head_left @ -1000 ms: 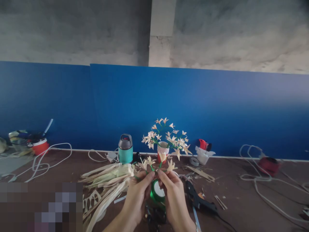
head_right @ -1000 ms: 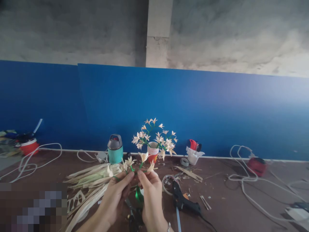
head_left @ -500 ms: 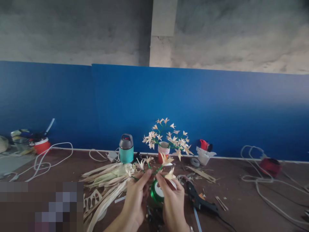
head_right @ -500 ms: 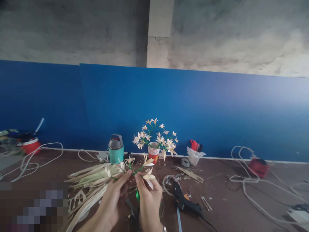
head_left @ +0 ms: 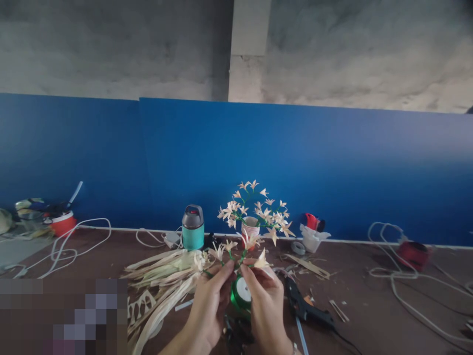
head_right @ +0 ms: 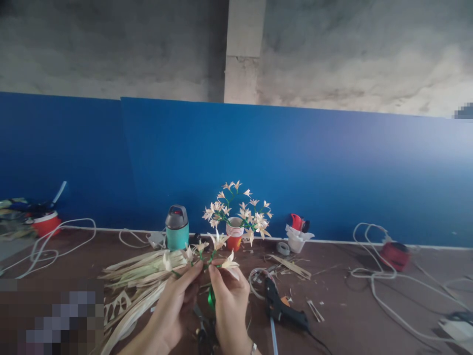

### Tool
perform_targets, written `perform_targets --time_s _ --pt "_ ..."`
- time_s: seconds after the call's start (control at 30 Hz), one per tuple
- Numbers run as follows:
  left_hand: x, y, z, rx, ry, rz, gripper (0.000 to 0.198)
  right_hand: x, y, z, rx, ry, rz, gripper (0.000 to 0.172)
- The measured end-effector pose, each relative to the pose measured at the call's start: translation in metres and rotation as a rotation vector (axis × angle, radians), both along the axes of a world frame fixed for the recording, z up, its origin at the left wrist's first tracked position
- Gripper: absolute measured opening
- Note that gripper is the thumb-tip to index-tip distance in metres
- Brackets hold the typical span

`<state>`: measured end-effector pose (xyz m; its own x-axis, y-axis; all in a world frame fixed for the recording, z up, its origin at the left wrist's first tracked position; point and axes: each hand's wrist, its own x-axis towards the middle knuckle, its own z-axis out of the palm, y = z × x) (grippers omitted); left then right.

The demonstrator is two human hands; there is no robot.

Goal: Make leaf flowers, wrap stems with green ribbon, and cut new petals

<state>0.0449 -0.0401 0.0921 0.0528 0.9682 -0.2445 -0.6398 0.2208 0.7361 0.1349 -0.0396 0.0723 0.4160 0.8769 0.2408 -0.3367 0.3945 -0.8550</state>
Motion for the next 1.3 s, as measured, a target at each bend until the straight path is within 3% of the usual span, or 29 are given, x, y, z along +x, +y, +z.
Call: perform_targets --time_s 0.23,0.43,0.67,0.9,1.3 --pt "-0.001 -0.001 -0.002 -0.091 -0.081 -0.056 0.031 -0.002 -0.001 -0.003 0.023 -0.025 -0.063 0.017" --pt "-0.001 0.002 -0.004 0.029 -0.086 -0.085 0.031 0.0 0.003 -0.004 -0.032 0.047 0.0 0.02" --pt "-0.003 0.006 -0.005 0.139 0.011 -0.157 0.025 0.006 0.006 0.006 -0.09 0.156 0.071 0.026" --pt "-0.001 0.006 -0.01 0.173 0.152 -0.106 0.03 0.006 0.005 0.01 -0.057 0.188 0.214 0.023" --pt "0.005 0.005 -0.015 0.118 0.117 -0.067 0.034 0.004 0.004 0.01 -0.077 0.328 0.175 0.024"
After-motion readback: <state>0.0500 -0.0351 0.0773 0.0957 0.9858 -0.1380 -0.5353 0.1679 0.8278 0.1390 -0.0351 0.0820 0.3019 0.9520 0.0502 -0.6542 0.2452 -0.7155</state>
